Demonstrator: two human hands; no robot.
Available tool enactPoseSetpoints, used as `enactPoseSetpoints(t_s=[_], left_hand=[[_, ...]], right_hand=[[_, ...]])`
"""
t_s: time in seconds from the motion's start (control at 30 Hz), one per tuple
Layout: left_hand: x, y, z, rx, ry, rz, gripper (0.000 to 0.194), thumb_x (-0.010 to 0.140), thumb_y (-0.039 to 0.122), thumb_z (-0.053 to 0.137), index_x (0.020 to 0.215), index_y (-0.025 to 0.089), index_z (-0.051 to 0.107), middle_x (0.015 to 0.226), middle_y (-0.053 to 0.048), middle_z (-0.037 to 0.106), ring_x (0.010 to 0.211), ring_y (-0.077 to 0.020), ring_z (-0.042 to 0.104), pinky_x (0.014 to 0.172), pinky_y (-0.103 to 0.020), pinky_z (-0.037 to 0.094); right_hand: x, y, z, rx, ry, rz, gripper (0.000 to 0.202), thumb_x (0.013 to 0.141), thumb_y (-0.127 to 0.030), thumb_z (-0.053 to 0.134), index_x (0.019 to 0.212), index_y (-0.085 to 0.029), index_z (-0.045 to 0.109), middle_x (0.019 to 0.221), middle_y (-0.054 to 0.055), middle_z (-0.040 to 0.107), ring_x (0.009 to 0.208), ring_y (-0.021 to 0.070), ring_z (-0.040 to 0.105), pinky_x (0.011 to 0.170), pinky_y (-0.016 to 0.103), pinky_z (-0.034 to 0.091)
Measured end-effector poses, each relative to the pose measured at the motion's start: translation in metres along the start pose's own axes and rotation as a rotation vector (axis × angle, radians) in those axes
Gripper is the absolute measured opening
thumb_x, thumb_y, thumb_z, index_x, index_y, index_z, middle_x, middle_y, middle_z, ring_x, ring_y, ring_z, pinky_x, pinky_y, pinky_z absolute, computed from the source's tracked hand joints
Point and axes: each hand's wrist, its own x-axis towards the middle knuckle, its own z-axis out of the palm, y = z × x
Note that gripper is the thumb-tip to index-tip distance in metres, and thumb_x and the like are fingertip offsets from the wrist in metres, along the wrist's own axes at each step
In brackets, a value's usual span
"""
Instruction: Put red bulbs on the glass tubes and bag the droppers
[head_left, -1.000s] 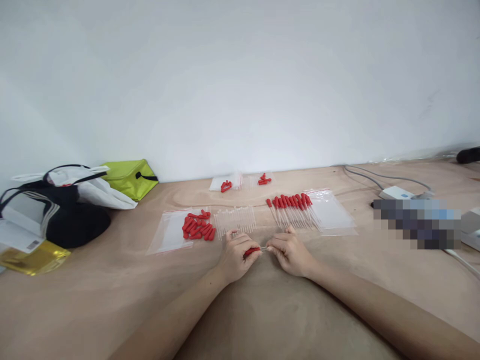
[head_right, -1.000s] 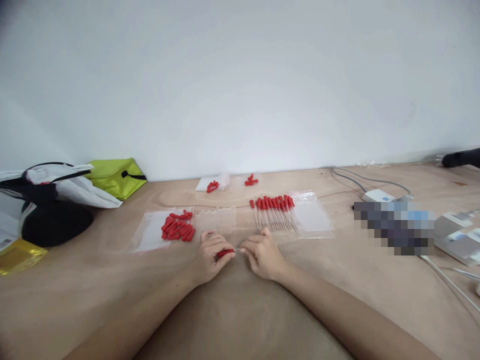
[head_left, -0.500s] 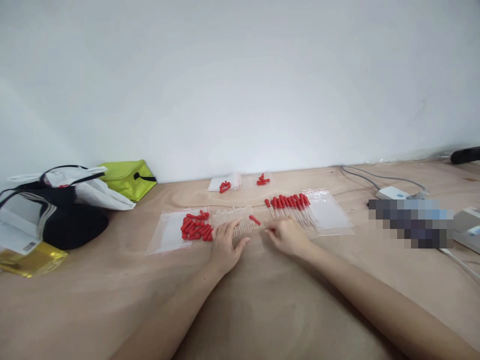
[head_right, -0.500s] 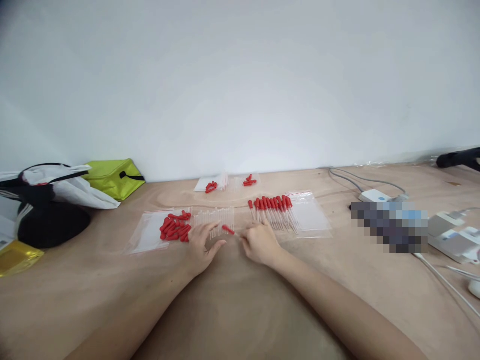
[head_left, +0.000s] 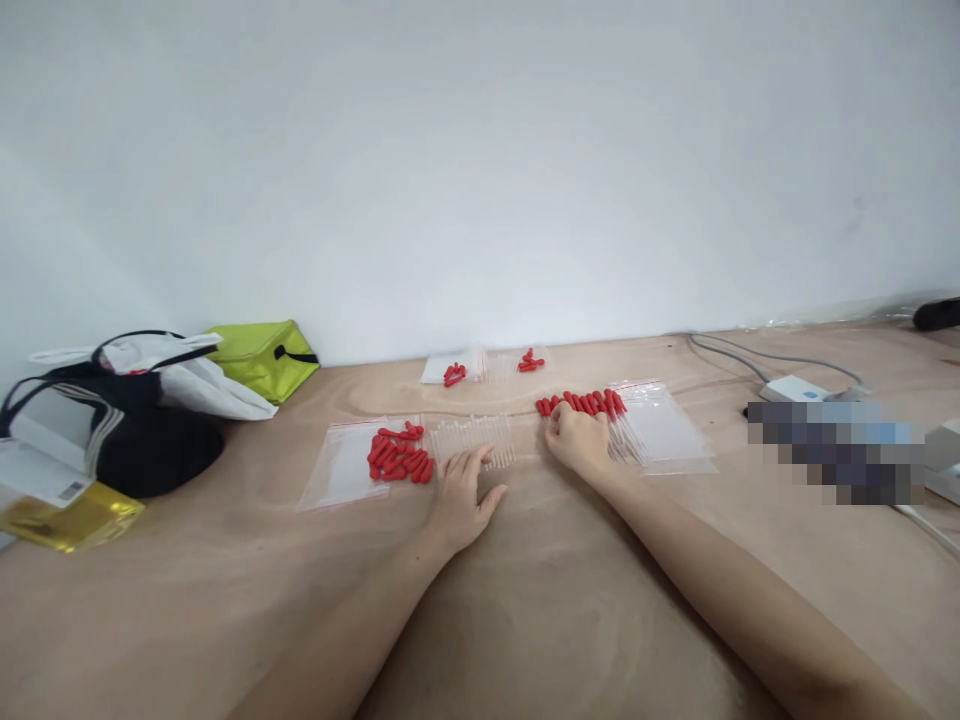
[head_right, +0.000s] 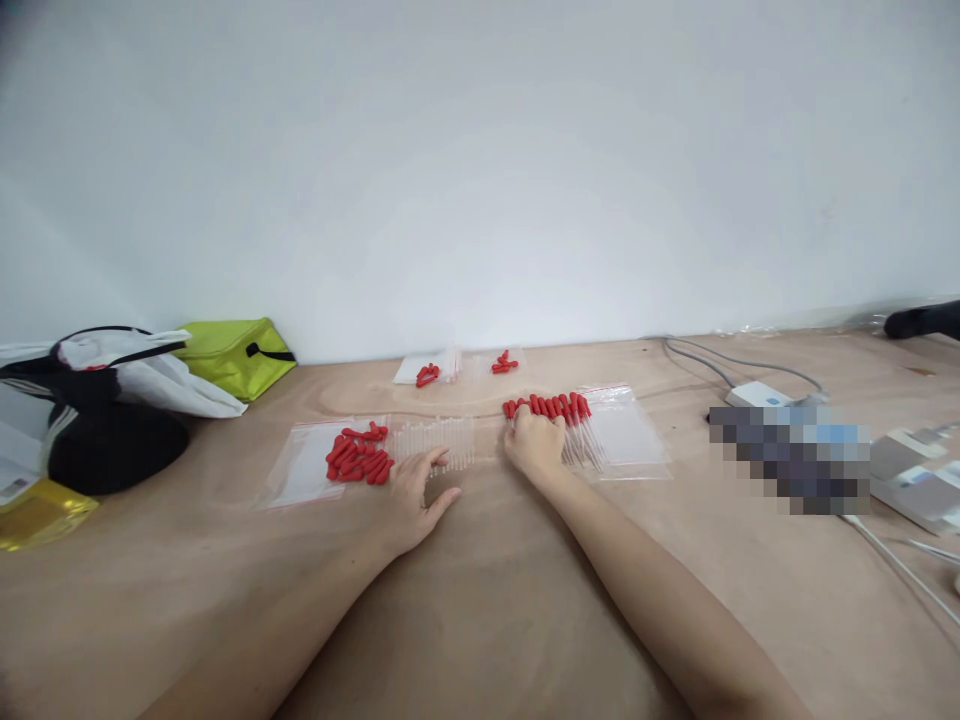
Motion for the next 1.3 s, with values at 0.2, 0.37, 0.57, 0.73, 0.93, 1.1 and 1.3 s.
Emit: enactPoseSetpoints(t_s=[0.2, 0.37, 0.57, 0.73, 0.93, 1.1, 1.3], left_hand=[[0.001, 0.001, -0.001, 0.094, 0.026, -0.043, 0.030, 0.075, 0.027, 0.059, 0.104, 0.021, 0.052, 0.099, -0.004, 0.060, 0.095, -0.0229, 0.053, 0.082, -0.038, 0.032], [0.012, -0.023, -0.019, 0.291, 0.144, -0.224, 0.018, 0.078, 0.033, 0.055, 0.092, 0.022, 0.061, 0.099, -0.006, 0.061, 0.096, -0.0238, 0.053, 0.083, -0.040, 0.032], [0.024, -0.089, -0.053, 0.433, 0.158, -0.493, 0.032, 0.085, 0.039, 0.040, 0.108, 0.025, 0.058, 0.124, -0.010, 0.049, 0.116, -0.0296, 0.041, 0.094, -0.054, 0.022], [0.021, -0.117, -0.047, 0.277, 0.040, -0.527, 0.037, 0.087, 0.038, 0.034, 0.112, 0.023, 0.057, 0.124, -0.009, 0.050, 0.117, -0.0240, 0.043, 0.096, -0.041, 0.033], [0.021, -0.107, -0.030, 0.245, 0.069, -0.479, 0.040, 0.085, 0.041, 0.037, 0.111, 0.019, 0.059, 0.122, -0.010, 0.051, 0.116, -0.0226, 0.043, 0.097, -0.034, 0.034], [0.026, -0.092, -0.021, 0.239, 0.107, -0.484, 0.041, 0.084, 0.042, 0.039, 0.107, 0.018, 0.062, 0.118, -0.012, 0.052, 0.113, -0.0248, 0.045, 0.096, -0.037, 0.035], [0.035, -0.076, -0.009, 0.221, 0.113, -0.449, 0.039, 0.084, 0.043, 0.040, 0.106, 0.018, 0.062, 0.117, -0.011, 0.053, 0.113, -0.0253, 0.045, 0.095, -0.037, 0.035]], right_hand=[[-0.004, 0.006, 0.006, 0.015, 0.040, -0.016, 0.023, 0.078, -0.033, 0.045, 0.088, -0.016, 0.056, 0.074, 0.008, 0.066, 0.073, 0.0214, 0.058, 0.071, 0.033, 0.021], [-0.017, 0.009, 0.011, 0.077, 0.141, -0.144, 0.020, 0.080, -0.034, 0.044, 0.078, -0.018, 0.057, 0.071, 0.004, 0.066, 0.069, 0.0179, 0.057, 0.070, 0.032, 0.018], [-0.025, 0.009, 0.012, 0.129, 0.215, -0.230, 0.022, 0.080, -0.034, 0.044, 0.072, -0.018, 0.058, 0.068, 0.002, 0.065, 0.068, 0.0162, 0.055, 0.068, 0.032, 0.017], [-0.025, 0.008, 0.015, 0.153, 0.247, -0.269, 0.023, 0.081, -0.032, 0.044, 0.068, -0.018, 0.057, 0.071, 0.001, 0.066, 0.069, 0.0151, 0.055, 0.068, 0.031, 0.016], [-0.026, 0.010, 0.015, 0.165, 0.236, -0.292, 0.023, 0.081, -0.032, 0.044, 0.067, -0.018, 0.057, 0.068, 0.001, 0.065, 0.068, 0.0147, 0.053, 0.068, 0.031, 0.017], [-0.025, 0.011, 0.014, 0.181, 0.201, -0.273, 0.022, 0.080, -0.033, 0.046, 0.070, -0.019, 0.059, 0.073, 0.001, 0.066, 0.075, 0.0161, 0.054, 0.069, 0.031, 0.018], [-0.022, 0.008, 0.011, 0.147, 0.103, -0.179, 0.023, 0.080, -0.034, 0.044, 0.076, -0.021, 0.063, 0.078, 0.003, 0.067, 0.078, 0.0177, 0.055, 0.070, 0.032, 0.019]])
